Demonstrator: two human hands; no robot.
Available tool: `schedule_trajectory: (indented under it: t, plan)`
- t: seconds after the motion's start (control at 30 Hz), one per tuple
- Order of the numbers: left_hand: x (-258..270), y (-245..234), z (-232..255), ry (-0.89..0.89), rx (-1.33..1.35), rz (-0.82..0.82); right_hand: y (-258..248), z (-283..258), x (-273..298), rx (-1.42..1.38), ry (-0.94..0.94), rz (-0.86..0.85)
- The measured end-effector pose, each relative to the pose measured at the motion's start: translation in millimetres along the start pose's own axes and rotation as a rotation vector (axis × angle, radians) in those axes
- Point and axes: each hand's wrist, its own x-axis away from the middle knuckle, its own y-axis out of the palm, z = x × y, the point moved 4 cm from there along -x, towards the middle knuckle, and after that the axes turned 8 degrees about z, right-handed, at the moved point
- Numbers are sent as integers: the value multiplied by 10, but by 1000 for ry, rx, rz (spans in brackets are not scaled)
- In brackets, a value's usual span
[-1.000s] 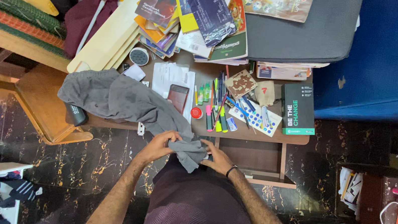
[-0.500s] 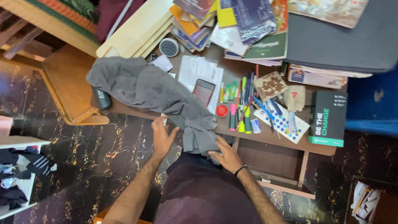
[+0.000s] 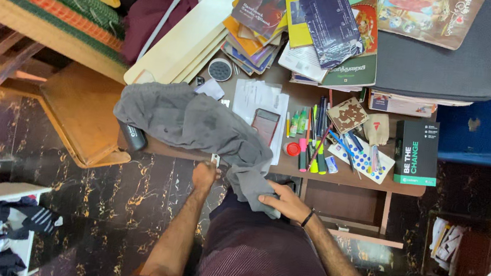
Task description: The person opens a desk drawer and removes various items including papers, a book, a small pouch, a blister pack, a red-capped bottle, highlighters, pens, a stapler, a wallet, and a small box, placing them on the desk. They then walk to a pile of clothes, pick up a grey cloth, return to the desk, and use the cloth to wipe the red-capped bottle.
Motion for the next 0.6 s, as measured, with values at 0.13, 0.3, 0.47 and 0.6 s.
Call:
schedule_trajectory:
  t: [0.13,0.3,0.47,0.6]
  plan:
    - [-122,-72,46,207,-445,-76,140,-242,-20,181,-129,-23]
    - [-450,116,336,220,-167,-169,268,-284,-53,-92,-129,-55]
    - [-635,239,579,275,-39,-306,192,-330,-47,-14,-104,95]
    - [-497,159,585,707,-311,-165,190,-360,25,383,21,141]
